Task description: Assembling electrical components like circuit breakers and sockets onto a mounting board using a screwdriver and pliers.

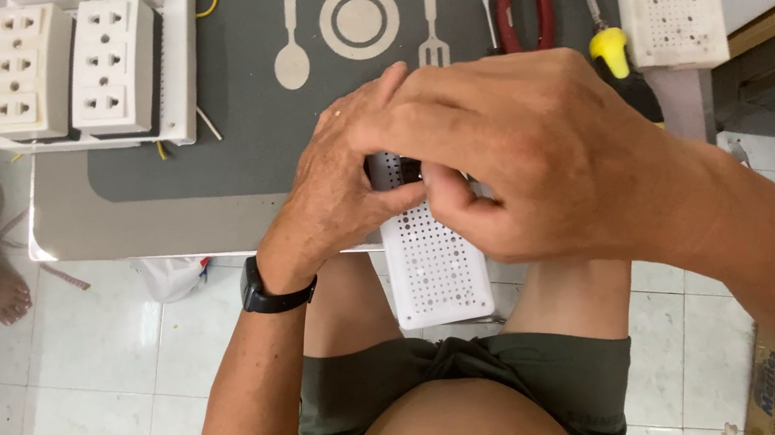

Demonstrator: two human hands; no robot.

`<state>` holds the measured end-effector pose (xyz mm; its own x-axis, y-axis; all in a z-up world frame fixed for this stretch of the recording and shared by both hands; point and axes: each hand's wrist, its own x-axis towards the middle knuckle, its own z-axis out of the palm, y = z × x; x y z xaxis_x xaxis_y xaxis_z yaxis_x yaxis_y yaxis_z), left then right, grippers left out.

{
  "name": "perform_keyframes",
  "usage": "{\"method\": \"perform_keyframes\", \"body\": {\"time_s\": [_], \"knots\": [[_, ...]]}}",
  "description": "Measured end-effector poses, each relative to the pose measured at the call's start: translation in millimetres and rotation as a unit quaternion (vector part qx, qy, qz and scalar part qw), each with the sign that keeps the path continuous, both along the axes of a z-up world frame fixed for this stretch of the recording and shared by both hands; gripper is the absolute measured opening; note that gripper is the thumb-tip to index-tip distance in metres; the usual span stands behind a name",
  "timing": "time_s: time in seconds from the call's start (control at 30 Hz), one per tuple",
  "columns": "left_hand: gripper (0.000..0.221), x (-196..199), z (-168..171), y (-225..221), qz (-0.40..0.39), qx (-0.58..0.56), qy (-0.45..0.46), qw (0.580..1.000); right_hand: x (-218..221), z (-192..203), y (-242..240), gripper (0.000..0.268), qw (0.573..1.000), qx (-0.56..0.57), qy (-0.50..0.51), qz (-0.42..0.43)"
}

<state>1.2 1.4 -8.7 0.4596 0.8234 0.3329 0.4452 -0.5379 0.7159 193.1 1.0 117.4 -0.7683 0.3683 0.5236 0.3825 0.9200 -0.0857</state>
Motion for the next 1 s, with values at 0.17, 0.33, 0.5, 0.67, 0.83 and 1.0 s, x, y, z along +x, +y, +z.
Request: {"method": "perform_keyframes", "body": {"time_s": [0.17, 0.33, 0.5, 0.67, 0.83, 1.0], "knots": [[0.094, -1, -3, 1, -0.002, 0.004, 0.012, 1.000, 5, -6, 2, 0.015, 0.998, 0.043, -0.025, -0.042], [0.085, -2, -1, -1, -0.009, 0.014, -0.002, 1.000, -1, 5, -1, 0.025, 0.999, -0.040, 0.002, 0.020], [0.093, -2, -1, 0, -0.011, 0.021, 0.001, 1.000, 1, 3, -2, 0.033, 0.998, -0.062, -0.015, -0.005], [0.075, -1, 3, -1, -0.012, 0.011, 0.000, 1.000, -2, 5, -3, 0.023, 0.995, -0.093, 0.007, 0.018], [0.070, 0, -4, 2, -0.006, 0.041, -0.010, 0.999, -8, 19, -5, 0.047, 0.984, -0.172, 0.008, 0.041], [0.080, -1, 3, 1, -0.020, 0.022, 0.009, 1.000, 0, 4, -3, 0.028, 0.997, -0.063, -0.022, -0.039]]}}
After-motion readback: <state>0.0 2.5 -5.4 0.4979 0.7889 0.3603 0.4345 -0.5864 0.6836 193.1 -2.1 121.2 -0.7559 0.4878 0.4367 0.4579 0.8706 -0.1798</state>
